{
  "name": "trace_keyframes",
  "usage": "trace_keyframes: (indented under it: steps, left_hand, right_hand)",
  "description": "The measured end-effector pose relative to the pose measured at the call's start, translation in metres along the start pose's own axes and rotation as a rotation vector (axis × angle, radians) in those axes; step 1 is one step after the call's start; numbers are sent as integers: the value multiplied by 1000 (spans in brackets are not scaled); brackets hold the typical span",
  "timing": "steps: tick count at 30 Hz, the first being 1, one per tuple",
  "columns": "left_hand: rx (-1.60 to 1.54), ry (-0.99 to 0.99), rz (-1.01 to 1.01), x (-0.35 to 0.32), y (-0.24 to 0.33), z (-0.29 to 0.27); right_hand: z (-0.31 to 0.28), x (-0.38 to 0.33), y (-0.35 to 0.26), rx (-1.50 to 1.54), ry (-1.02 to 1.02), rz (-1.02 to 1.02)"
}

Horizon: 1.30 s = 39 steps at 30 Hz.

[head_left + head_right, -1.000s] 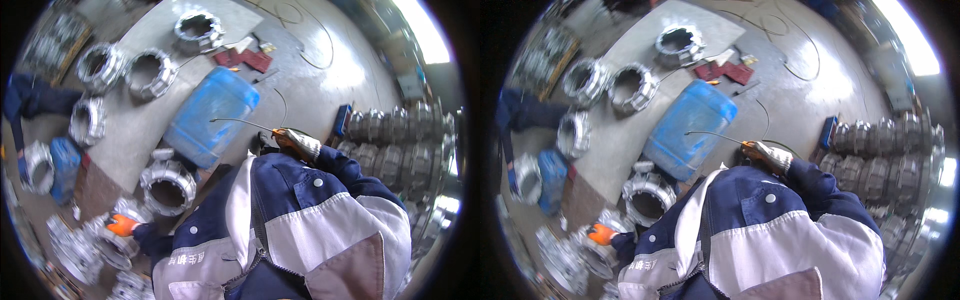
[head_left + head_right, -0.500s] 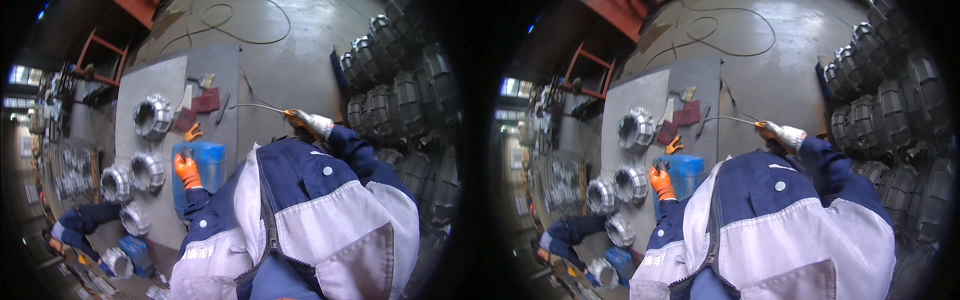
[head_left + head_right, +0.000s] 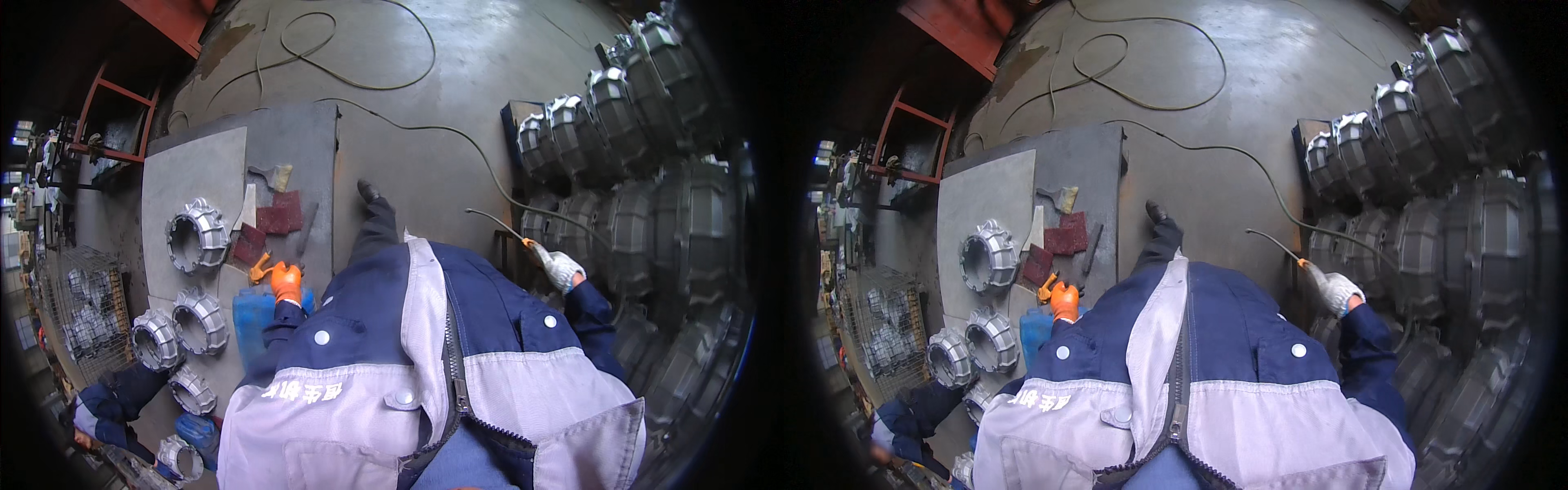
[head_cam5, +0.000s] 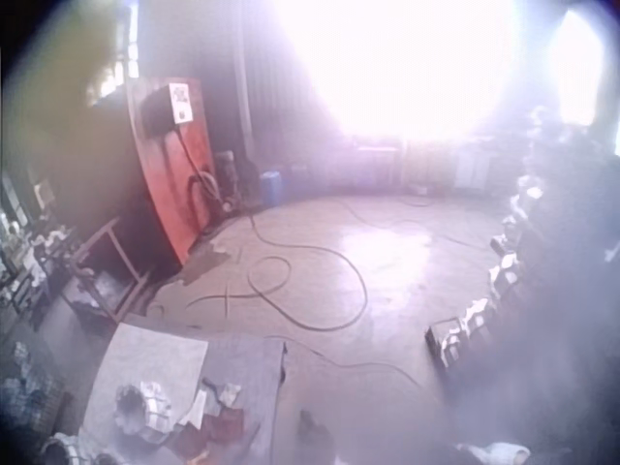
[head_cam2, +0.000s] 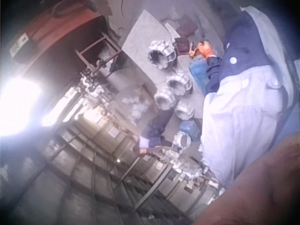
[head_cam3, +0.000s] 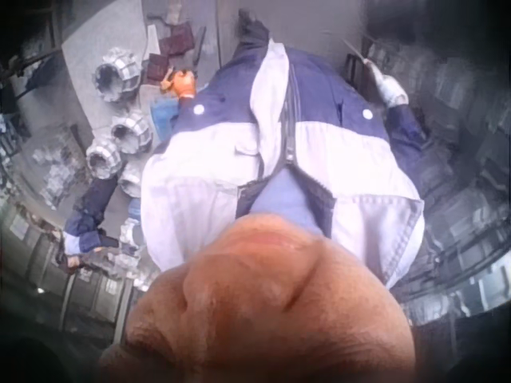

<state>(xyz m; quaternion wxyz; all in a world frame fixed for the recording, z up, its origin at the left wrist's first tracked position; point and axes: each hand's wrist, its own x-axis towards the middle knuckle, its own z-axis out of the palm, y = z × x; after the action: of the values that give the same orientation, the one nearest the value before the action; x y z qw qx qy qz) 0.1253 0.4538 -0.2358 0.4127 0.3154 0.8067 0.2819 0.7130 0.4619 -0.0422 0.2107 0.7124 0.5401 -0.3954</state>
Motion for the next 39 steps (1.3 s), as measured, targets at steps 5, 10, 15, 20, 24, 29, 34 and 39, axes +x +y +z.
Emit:
trace_keyframes:
  steps: [5,10,15,20,24,29,34,39]
  left_hand:
    - [127,80,-51,87,37,22]
    - [-227,83,-155,200,49,51]
    - [18,15,42,261,117,57]
    - [-517,82,-146,298,177,73]
    - [-560,137,-214,311,183,90]
    - [-676,191,-317,355,212,116]
    - [-666,228,-377,419,269,144]
    - [-667,271,-339,442,324,152]
  right_hand:
    - [-47,91,-72,250,102,9]
    - [-126,163,-151,587,69,-63]
    - [-201,227,-198,667,-23,-71]
    - [-267,297,-238,732,-109,-57]
    - [-317,359,-270,746,-168,-51]
    - [-387,446,-330,744,-232,-79]
    - [-464,531,-390,698,-279,-102]
    - [-525,588,-445,629,-342,-116]
